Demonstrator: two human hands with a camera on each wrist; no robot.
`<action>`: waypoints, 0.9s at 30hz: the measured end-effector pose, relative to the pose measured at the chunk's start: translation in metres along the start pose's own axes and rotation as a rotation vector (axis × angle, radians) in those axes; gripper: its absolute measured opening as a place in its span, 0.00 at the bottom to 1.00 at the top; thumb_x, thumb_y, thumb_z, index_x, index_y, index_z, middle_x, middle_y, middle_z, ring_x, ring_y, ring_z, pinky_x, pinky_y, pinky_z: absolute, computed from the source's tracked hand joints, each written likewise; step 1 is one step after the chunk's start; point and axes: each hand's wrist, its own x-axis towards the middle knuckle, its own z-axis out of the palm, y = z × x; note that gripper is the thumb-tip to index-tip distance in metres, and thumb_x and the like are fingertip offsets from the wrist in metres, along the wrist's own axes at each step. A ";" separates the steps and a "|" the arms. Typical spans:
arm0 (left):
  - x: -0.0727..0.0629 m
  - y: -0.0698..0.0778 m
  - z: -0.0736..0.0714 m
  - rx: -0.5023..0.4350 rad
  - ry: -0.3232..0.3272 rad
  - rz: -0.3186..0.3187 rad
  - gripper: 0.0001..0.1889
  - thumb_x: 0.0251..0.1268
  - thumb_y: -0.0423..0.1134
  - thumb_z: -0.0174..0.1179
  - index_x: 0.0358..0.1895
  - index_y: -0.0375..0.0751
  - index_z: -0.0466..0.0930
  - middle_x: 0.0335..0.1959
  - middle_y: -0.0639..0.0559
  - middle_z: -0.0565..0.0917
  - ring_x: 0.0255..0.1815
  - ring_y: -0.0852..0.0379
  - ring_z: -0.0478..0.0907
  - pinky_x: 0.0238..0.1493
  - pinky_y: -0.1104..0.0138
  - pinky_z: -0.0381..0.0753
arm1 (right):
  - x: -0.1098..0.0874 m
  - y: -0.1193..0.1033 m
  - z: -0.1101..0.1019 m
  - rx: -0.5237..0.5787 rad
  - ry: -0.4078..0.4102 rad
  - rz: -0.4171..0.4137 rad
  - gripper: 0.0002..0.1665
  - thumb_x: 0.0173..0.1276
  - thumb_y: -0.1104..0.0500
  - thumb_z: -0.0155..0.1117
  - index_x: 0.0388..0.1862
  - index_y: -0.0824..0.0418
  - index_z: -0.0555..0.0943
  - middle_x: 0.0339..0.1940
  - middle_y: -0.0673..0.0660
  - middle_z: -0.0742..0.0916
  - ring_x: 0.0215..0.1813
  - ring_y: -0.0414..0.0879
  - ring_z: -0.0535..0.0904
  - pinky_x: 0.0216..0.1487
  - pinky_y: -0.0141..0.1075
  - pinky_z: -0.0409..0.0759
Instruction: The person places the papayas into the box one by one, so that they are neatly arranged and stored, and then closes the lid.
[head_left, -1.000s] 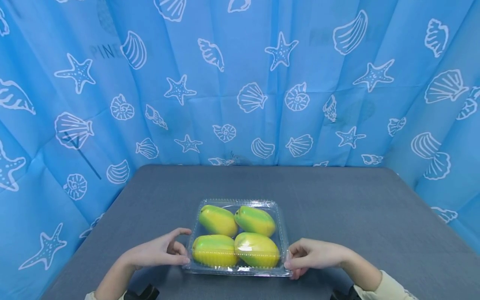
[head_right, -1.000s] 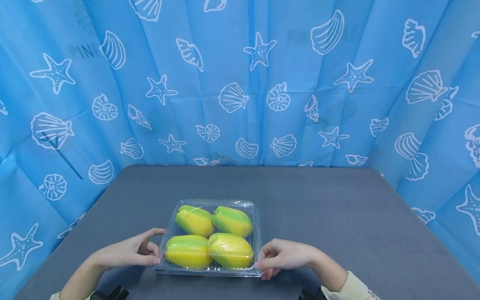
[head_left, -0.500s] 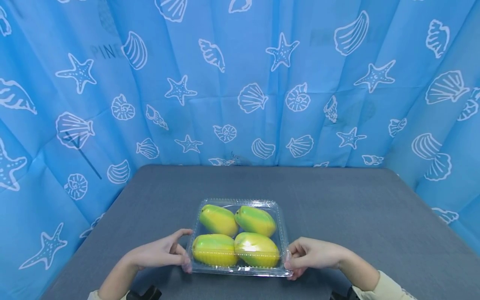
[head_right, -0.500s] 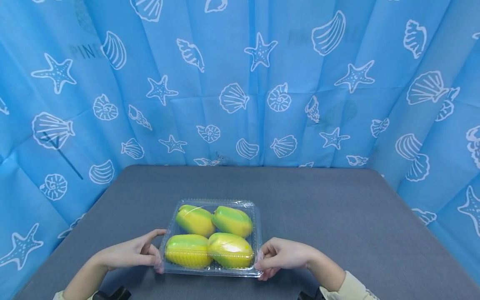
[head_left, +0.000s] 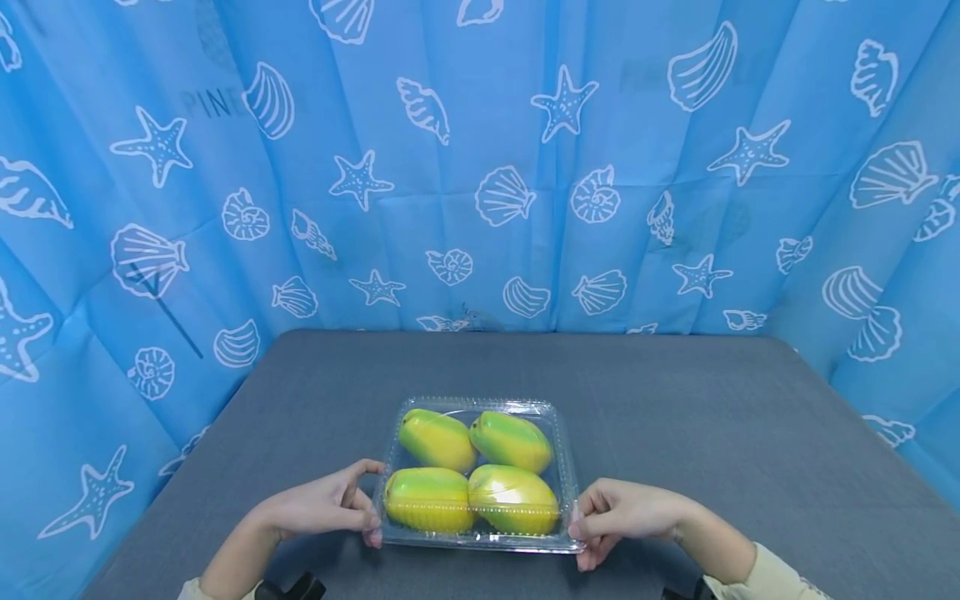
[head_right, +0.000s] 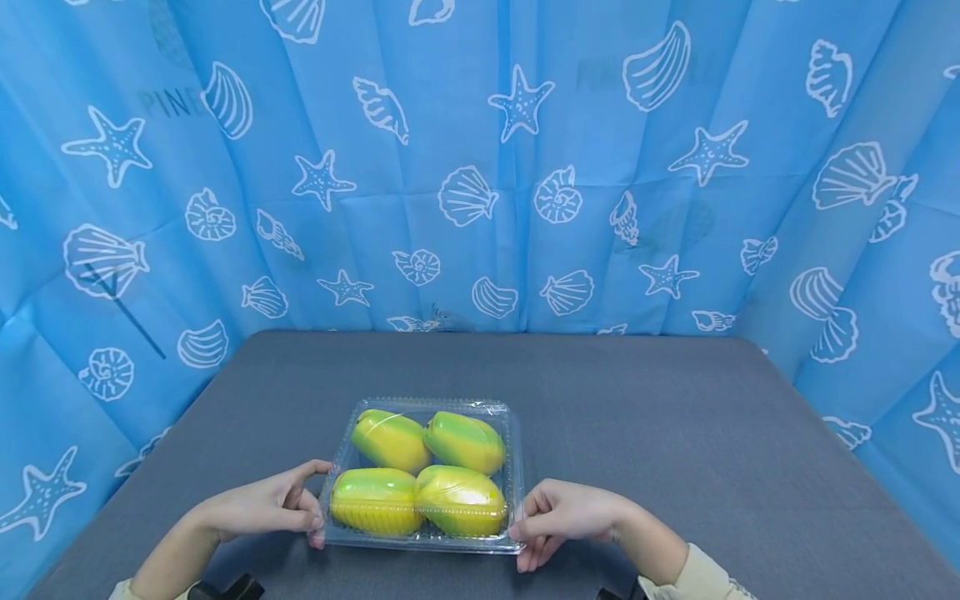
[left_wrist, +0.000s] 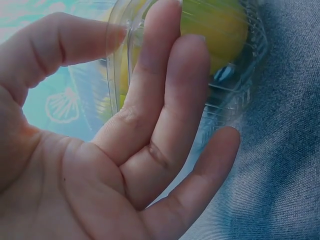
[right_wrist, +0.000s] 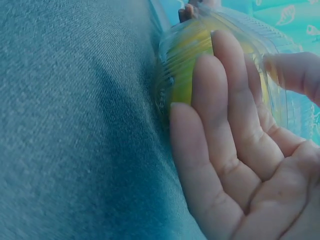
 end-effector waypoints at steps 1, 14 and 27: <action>0.000 0.000 0.000 -0.004 -0.003 0.001 0.41 0.70 0.39 0.50 0.68 0.24 0.29 0.34 0.59 0.85 0.41 0.60 0.83 0.58 0.62 0.75 | 0.000 0.000 0.000 -0.001 -0.001 -0.004 0.28 0.70 0.61 0.52 0.39 0.93 0.63 0.28 0.43 0.87 0.35 0.33 0.84 0.42 0.30 0.84; 0.002 0.000 0.000 -0.016 -0.028 0.026 0.41 0.71 0.39 0.49 0.68 0.24 0.27 0.33 0.60 0.85 0.41 0.62 0.83 0.56 0.64 0.77 | 0.002 -0.001 0.001 -0.009 0.049 -0.024 0.25 0.67 0.65 0.52 0.37 0.93 0.61 0.26 0.43 0.86 0.32 0.31 0.83 0.39 0.27 0.83; 0.002 0.002 0.001 -0.013 0.013 0.002 0.41 0.70 0.39 0.50 0.68 0.25 0.29 0.32 0.59 0.84 0.40 0.61 0.83 0.57 0.63 0.76 | 0.002 -0.004 0.001 0.005 0.070 -0.014 0.17 0.67 0.66 0.50 0.34 0.86 0.68 0.27 0.45 0.85 0.31 0.32 0.82 0.38 0.27 0.83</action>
